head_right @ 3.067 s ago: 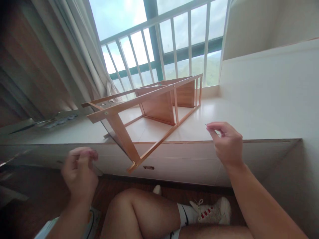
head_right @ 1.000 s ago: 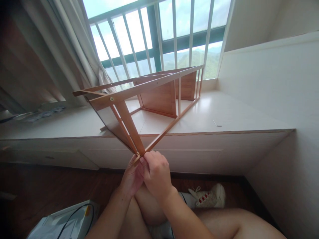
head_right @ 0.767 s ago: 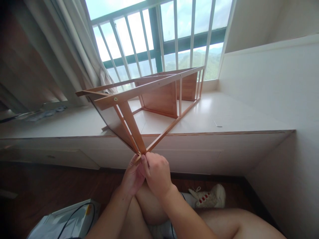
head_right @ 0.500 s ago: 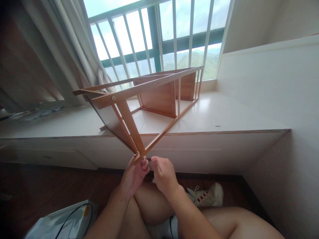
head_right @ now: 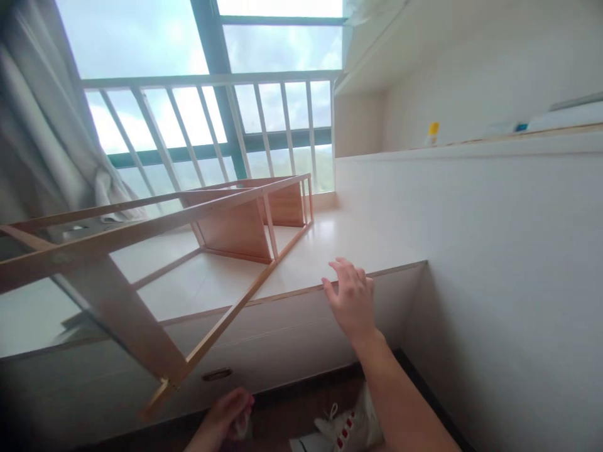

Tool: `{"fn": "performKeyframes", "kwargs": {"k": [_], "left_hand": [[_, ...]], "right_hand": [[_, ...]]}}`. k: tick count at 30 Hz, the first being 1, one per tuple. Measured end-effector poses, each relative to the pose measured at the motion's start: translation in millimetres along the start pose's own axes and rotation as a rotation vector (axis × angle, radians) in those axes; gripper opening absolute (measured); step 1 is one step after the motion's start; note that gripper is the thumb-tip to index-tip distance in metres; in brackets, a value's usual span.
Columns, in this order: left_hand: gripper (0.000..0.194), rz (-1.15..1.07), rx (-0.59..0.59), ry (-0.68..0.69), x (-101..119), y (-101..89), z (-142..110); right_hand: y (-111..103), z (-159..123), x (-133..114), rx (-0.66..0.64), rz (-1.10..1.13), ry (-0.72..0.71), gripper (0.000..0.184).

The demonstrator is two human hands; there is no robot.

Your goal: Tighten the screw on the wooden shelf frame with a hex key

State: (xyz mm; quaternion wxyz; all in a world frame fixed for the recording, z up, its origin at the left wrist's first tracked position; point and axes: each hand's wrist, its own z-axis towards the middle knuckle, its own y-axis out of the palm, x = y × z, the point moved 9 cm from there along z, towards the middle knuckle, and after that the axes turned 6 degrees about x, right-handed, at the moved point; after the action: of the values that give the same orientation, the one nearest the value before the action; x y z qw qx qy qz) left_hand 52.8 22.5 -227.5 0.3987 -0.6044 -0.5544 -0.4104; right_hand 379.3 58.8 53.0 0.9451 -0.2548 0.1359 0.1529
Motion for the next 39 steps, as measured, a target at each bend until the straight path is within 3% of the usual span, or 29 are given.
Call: {"fn": "performKeyframes", "kwargs": {"k": [6, 11, 16, 23, 28, 34, 36, 39], "left_hand": [[0.074, 0.270, -0.179, -0.046, -31.5, 36.5, 37.4], [0.056, 0.361, -0.246, -0.046, -44.4, 67.4, 46.7], [0.041, 0.393, -0.283, -0.051, -38.5, 96.7, 45.2], [0.031, 0.417, -0.301, 0.008, -27.0, 103.6, 31.6], [0.042, 0.376, -0.328, 0.052, -31.5, 109.6, 31.7], [0.053, 0.198, -0.250, 0.187, -13.7, 111.2, 34.1], [0.055, 0.128, -0.176, 0.252, -0.5, 104.1, 32.7], [0.054, 0.045, -0.062, 0.348, 18.1, 87.8, 25.7]], "right_hand": [[9.1, 5.8, 10.9, -0.047, -0.016, -0.080, 0.033], [5.0, -0.9, 30.0, -0.086, 0.132, -0.184, 0.033], [-5.5, -6.3, 45.1, 0.015, 0.318, -0.221, 0.029], [-13.8, -7.9, 54.4, 0.164, 0.451, -0.186, 0.025], [-24.9, -6.7, 57.2, 0.274, 0.439, -0.079, 0.024], [-28.9, -28.3, 29.6, 0.279, 0.499, -0.060, 0.024], [-11.0, -45.5, 6.2, 0.161, 0.566, -0.121, 0.023], [30.2, -84.4, -40.7, -0.134, 0.663, -0.270, 0.018]]}}
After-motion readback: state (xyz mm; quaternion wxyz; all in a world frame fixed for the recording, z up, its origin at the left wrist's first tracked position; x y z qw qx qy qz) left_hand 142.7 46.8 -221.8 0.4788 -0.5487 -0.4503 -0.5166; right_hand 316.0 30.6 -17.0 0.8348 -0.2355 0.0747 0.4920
